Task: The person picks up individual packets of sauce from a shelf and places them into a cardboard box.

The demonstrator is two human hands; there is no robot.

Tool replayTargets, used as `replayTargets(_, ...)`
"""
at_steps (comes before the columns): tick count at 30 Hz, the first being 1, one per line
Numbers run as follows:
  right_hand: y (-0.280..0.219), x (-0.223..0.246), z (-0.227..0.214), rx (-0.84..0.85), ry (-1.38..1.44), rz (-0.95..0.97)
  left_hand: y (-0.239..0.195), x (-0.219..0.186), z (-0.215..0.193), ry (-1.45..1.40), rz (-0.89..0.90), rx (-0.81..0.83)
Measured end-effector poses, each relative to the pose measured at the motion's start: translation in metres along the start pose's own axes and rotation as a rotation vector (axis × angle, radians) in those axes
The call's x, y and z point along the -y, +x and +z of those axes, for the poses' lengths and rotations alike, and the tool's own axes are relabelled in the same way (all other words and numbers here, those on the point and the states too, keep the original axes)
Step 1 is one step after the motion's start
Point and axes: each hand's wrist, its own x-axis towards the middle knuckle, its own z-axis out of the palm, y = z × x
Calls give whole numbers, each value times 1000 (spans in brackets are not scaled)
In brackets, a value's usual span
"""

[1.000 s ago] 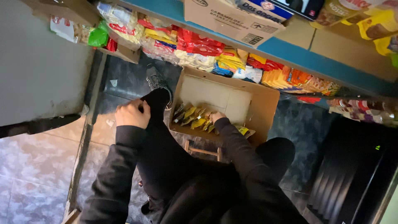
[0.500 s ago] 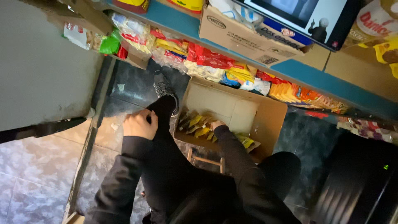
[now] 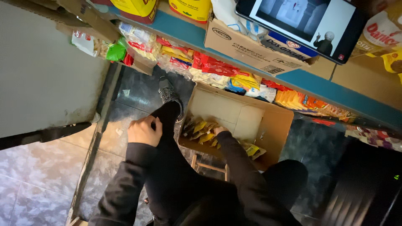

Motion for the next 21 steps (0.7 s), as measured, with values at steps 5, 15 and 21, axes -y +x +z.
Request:
replayTargets(5, -21, 2, -24, -39, 125, -14, -2, 4, 6, 27, -1, 25)
replayTargets(15, 3, -19, 14, -31, 332, 120, 4, -2, 9, 81, 19, -2)
replayTargets(21, -64, -17, -18, -131, 186, 16, 14, -2, 2, 13, 0, 150)
